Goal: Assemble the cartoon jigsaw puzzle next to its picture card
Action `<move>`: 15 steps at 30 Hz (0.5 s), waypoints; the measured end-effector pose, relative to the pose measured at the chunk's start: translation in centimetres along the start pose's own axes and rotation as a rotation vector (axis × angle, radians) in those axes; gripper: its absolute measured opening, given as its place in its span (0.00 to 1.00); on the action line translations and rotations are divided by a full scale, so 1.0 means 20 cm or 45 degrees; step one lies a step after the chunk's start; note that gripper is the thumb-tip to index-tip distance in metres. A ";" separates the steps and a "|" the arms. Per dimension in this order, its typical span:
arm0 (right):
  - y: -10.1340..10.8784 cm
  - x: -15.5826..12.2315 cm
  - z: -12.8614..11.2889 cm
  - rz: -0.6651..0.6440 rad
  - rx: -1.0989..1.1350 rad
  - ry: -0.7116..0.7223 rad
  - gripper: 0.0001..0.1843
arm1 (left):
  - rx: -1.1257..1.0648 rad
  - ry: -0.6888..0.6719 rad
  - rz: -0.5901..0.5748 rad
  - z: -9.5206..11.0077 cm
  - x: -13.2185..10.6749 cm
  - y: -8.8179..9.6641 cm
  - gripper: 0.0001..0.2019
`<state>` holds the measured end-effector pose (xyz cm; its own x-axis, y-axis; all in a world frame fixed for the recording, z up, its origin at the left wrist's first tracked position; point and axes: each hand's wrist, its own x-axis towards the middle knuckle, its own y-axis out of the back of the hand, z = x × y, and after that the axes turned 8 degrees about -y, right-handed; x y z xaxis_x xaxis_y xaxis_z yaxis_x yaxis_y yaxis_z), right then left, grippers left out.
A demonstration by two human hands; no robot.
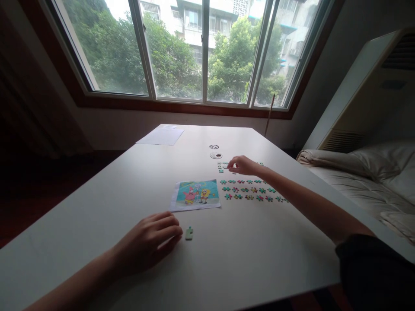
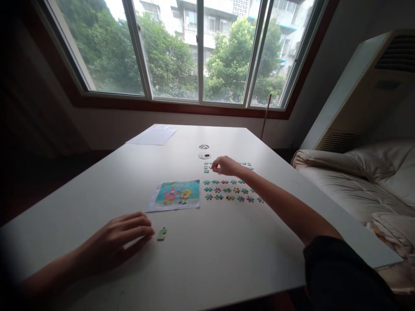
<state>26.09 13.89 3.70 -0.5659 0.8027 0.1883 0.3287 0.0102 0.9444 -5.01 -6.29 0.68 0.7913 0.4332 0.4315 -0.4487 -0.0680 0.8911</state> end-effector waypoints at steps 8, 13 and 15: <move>-0.12 0.32 0.10 -0.092 -0.087 -0.235 0.09 | 0.001 -0.014 0.021 -0.01 0.00 0.01 0.09; -0.17 0.41 0.09 -0.234 -0.132 -0.313 0.15 | 0.020 -0.006 0.022 -0.02 -0.01 0.01 0.09; -0.17 0.43 0.09 -0.268 -0.134 -0.324 0.15 | 0.018 -0.009 0.016 -0.02 -0.01 0.01 0.08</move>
<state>21.46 21.72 1.59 -0.4019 0.9127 -0.0741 0.1377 0.1402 0.9805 -5.42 -6.07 0.69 0.7886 0.4259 0.4435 -0.4528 -0.0859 0.8875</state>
